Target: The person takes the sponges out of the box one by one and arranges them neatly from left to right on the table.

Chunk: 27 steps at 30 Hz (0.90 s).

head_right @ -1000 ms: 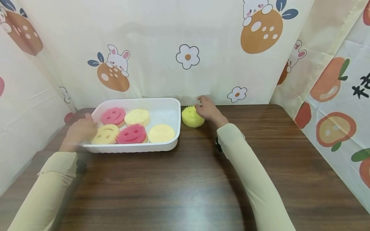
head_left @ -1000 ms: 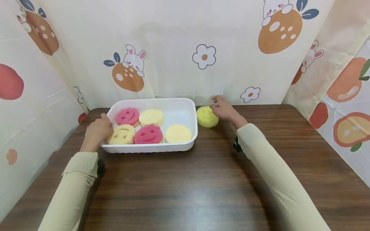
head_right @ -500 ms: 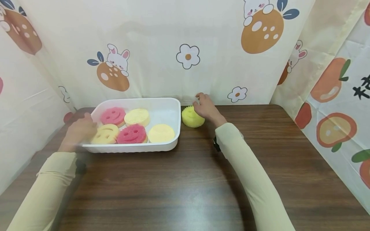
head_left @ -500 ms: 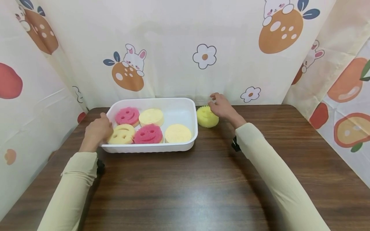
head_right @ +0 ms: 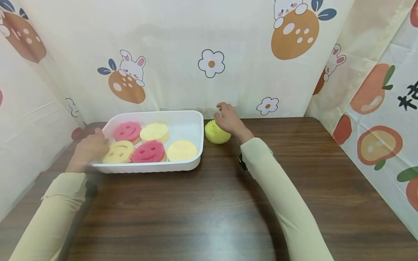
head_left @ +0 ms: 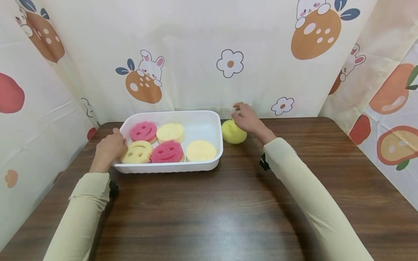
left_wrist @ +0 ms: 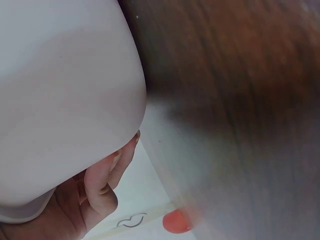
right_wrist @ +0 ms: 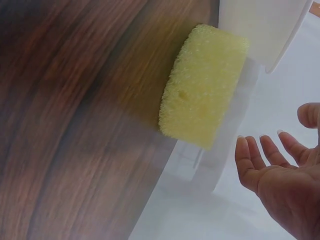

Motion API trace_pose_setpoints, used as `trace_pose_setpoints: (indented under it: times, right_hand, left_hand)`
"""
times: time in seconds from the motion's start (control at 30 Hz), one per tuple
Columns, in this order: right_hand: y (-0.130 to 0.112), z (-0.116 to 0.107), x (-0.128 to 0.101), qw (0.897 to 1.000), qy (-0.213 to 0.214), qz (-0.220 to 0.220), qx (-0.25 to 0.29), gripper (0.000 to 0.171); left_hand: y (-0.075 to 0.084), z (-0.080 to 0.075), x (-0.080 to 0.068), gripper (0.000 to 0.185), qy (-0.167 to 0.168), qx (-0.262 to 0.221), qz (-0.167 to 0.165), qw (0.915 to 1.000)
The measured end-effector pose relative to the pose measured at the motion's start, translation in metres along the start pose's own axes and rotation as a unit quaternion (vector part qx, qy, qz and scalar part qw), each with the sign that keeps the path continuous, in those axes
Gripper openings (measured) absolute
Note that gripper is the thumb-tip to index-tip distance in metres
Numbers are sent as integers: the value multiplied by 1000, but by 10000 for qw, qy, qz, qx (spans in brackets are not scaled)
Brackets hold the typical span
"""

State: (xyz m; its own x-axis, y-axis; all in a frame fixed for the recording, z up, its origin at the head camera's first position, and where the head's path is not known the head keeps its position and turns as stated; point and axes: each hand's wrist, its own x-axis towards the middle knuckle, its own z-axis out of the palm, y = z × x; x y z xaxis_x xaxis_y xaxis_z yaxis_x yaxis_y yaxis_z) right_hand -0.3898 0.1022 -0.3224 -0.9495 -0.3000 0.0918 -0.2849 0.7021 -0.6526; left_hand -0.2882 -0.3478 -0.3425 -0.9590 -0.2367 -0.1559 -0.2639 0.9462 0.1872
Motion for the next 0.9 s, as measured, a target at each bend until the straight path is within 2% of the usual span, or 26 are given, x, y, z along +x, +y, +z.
trace_pose_setpoints:
  times: [0.37,0.9]
  right_hand:
    - [-16,0,-3,9999,-114,4,-29,50]
    - [-32,2,-1,9989,-316,-349,51,51]
  left_hand:
    - [1,-1,-2,59,6,-2,42,10000]
    - [0,-1,-2,59,13,37,19,10000]
